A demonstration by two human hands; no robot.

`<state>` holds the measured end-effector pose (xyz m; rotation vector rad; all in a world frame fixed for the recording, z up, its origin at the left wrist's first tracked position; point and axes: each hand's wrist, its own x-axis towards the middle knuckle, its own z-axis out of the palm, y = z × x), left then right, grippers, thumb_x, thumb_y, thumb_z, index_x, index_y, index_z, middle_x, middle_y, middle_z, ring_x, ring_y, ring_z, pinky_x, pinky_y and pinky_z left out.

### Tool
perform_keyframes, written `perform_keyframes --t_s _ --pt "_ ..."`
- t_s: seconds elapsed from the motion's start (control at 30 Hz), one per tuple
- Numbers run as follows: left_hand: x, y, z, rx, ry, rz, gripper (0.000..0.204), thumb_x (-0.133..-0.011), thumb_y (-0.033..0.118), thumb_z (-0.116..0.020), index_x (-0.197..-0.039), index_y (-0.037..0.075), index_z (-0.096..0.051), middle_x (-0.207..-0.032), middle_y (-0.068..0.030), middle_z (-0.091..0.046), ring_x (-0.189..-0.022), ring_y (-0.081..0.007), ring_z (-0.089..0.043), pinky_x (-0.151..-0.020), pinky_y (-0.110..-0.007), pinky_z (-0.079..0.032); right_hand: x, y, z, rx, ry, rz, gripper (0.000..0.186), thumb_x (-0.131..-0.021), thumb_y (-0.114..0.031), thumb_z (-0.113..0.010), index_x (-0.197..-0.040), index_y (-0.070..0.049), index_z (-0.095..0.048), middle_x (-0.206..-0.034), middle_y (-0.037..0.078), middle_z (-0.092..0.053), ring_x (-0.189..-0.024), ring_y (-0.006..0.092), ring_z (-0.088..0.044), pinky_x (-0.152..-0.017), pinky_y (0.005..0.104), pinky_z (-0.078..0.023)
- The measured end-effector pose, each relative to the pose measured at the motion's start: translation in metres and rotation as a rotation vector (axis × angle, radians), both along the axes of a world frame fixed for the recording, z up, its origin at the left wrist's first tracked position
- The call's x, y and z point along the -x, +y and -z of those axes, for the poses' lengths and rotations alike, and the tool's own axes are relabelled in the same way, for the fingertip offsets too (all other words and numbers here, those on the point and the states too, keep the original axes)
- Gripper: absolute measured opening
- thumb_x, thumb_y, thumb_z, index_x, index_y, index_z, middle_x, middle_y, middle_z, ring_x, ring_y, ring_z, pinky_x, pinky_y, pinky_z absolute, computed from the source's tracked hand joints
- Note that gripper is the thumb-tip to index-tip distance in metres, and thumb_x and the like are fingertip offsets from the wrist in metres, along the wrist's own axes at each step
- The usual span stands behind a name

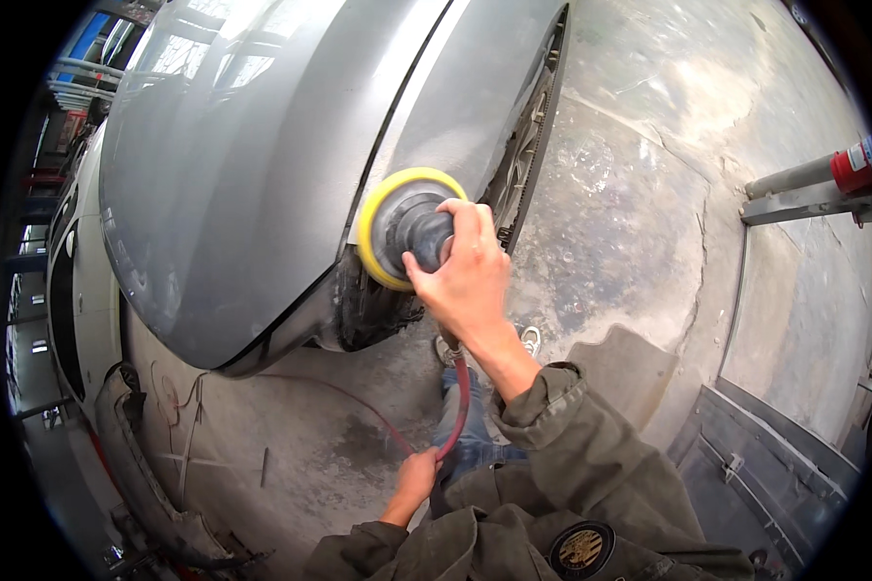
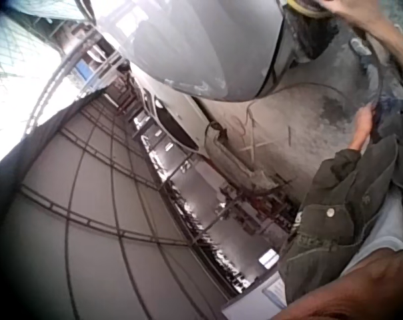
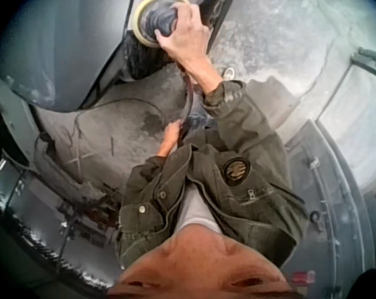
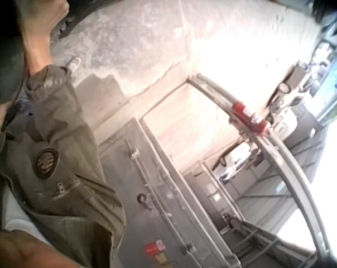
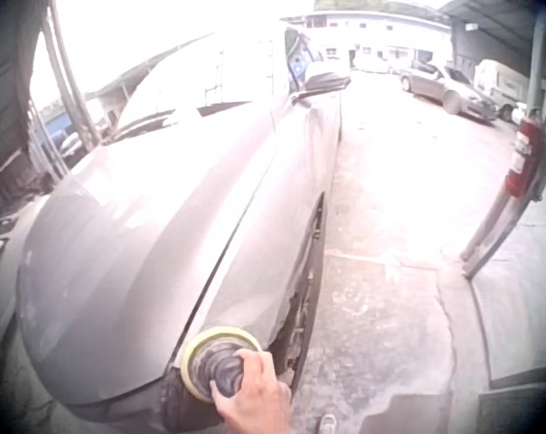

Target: The person uses a pneumatic orbital sander to smooth the surface of a silver car's front bumper and fender. They then use an air hose to blow dust off the bumper and a detached car door. Finally, they put on gloves and use a sanding block to manually sand a small metal piece.

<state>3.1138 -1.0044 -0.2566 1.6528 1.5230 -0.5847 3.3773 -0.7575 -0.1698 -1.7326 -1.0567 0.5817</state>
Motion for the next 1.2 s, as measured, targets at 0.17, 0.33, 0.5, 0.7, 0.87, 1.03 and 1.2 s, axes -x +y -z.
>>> perform_keyframes --t_s 0.17,0.33,0.5,0.7,0.87,1.03,1.2 --pt "-0.001 -0.004 0.002 -0.016 0.001 0.026 0.015 -0.087 0.019 -0.066 -0.097 0.011 -0.061 -0.085 -0.0203 -0.067 -0.084 -0.0449 -0.063 -0.07 -0.055 -0.048 -0.003 -0.004 -0.001 0.013 0.0 -0.01 0.056 -0.066 -0.016 -0.083 -0.113 -0.007 -0.053 -0.096 0.007 -0.053 -0.059 0.0195 -0.058 -0.059 0.0366 -0.05" --pt "-0.005 0.002 -0.002 -0.028 -0.026 0.017 0.013 -0.088 0.02 -0.064 -0.096 0.01 -0.061 -0.083 -0.0213 -0.067 -0.083 -0.0454 -0.063 -0.071 -0.055 -0.048 -0.004 0.002 0.002 -0.005 0.008 0.023 0.056 -0.066 -0.017 -0.083 -0.112 -0.007 -0.053 -0.097 0.008 -0.053 -0.06 0.0204 -0.059 -0.06 0.0376 -0.05" --pt "0.012 -0.01 0.008 -0.005 -0.015 0.042 0.012 -0.089 0.019 -0.061 -0.096 0.009 -0.062 -0.083 -0.0226 -0.067 -0.084 -0.0456 -0.064 -0.071 -0.054 -0.049 0.005 -0.01 0.004 0.002 -0.001 -0.007 0.053 -0.067 -0.017 -0.082 -0.111 -0.01 -0.053 -0.101 0.009 -0.053 -0.068 0.0239 -0.063 -0.062 0.0396 -0.052" --pt "0.025 -0.016 0.018 0.056 0.053 0.103 0.016 -0.092 0.023 -0.055 -0.099 0.011 -0.063 -0.088 -0.0232 -0.068 -0.088 -0.0445 -0.064 -0.074 -0.053 -0.049 -0.011 -0.029 0.036 0.062 -0.038 0.16 0.055 -0.068 -0.019 -0.081 -0.115 -0.011 -0.053 -0.107 0.01 -0.055 -0.073 0.0336 -0.066 -0.063 0.0428 -0.053" --pt "0.025 -0.013 0.026 0.136 0.125 0.155 0.021 -0.094 0.027 -0.051 -0.101 0.013 -0.065 -0.094 -0.0225 -0.068 -0.093 -0.0415 -0.065 -0.079 -0.051 -0.05 -0.029 -0.078 0.038 0.063 0.115 0.28 0.059 -0.066 -0.017 -0.083 -0.116 -0.01 -0.053 -0.103 0.009 -0.055 -0.064 0.0248 -0.061 -0.058 0.0384 -0.05" --pt "0.013 0.012 0.012 0.144 -0.02 0.247 0.026 -0.091 0.031 -0.06 -0.11 0.015 -0.068 -0.102 -0.017 -0.07 -0.097 -0.038 -0.065 -0.083 -0.047 -0.051 -0.052 -0.138 0.064 0.062 0.26 0.412 0.064 -0.063 -0.017 -0.086 -0.117 -0.007 -0.052 -0.097 0.007 -0.058 -0.059 0.0153 -0.049 -0.059 0.0331 -0.046" --pt "-0.037 0.078 -0.038 -0.201 -0.149 0.42 0.036 -0.089 0.032 -0.065 -0.114 0.006 -0.066 -0.117 -0.0165 -0.066 -0.107 -0.0356 -0.063 -0.09 -0.043 -0.051 -0.072 -0.192 0.108 0.101 0.364 0.549 0.066 -0.061 -0.016 -0.087 -0.115 -0.006 -0.051 -0.101 0.009 -0.059 -0.093 0.0235 -0.06 -0.083 0.0366 -0.049"
